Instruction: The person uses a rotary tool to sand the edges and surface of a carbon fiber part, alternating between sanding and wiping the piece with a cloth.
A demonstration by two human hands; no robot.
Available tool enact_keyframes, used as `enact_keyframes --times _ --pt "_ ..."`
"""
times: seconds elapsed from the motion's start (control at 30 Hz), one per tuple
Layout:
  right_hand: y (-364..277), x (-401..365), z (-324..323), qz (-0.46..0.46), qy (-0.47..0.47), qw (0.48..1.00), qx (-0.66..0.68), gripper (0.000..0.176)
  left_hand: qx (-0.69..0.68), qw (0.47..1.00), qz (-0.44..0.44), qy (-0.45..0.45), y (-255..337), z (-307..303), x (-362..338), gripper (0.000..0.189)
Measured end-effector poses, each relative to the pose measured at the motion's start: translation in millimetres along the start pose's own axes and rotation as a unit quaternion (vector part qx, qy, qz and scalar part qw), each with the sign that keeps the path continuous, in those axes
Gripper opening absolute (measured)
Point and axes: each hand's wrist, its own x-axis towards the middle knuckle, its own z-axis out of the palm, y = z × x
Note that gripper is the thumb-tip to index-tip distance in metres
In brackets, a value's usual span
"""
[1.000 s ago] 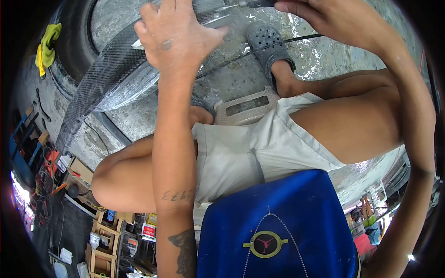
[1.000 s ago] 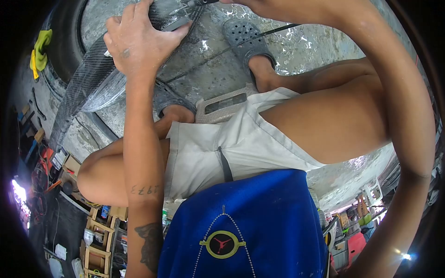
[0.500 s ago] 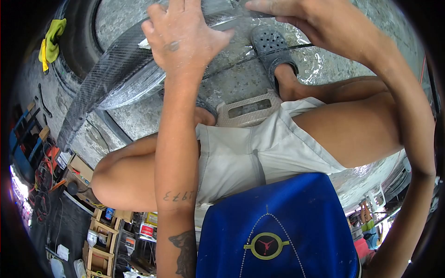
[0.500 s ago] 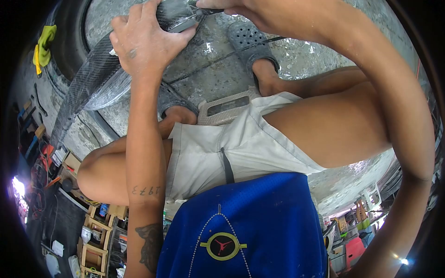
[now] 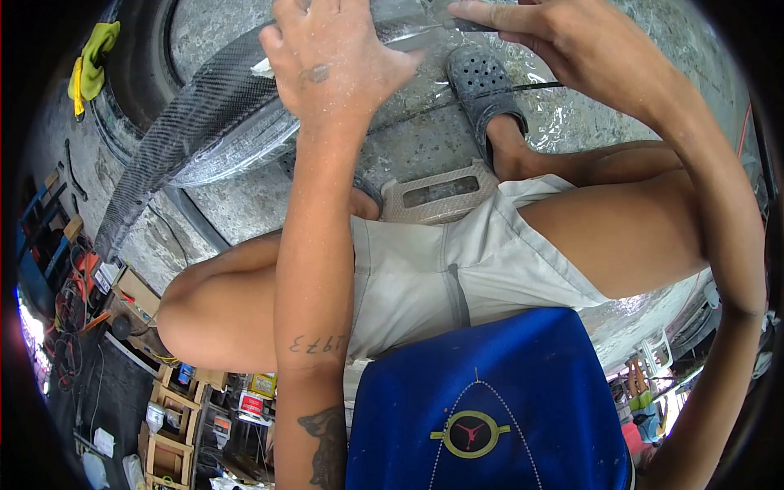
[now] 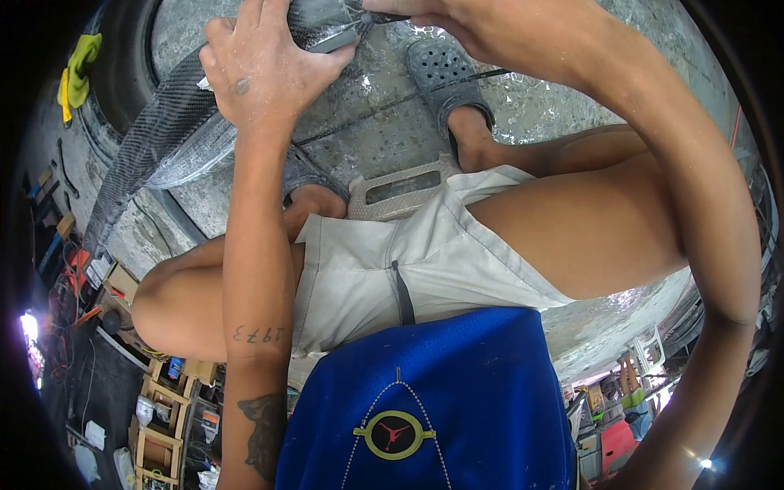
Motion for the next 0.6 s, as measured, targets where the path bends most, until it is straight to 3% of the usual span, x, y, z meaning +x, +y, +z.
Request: enact_keyframes --times 0.17,0.23,0.47,0.53,0.6 --pt "1 -1 2 -0.020 0.024 0.999 -0.012 0.048 0.002 1.000 -0.001 0.005 1 1 0 0.063" --pt "0 1 0 0.010 -0.019 1.000 -0.011 0.049 0.001 1.000 -0.002 0.007 1 1 0 0.063" --pt "5 4 -3 -0.005 -0.018 0.999 -0.031 0.048 0.011 1.000 -0.002 -0.007 1 -1 -1 0.065" --pt "13 1 -5 -0.058 0.034 0.998 -0.012 0.047 0.012 1.000 0.002 0.001 0 -1 0 0.068" --pt "15 -1 -14 -0.073 0.066 0.995 0.009 0.048 0.016 1.000 -0.009 -0.021 0 0 0 0.082"
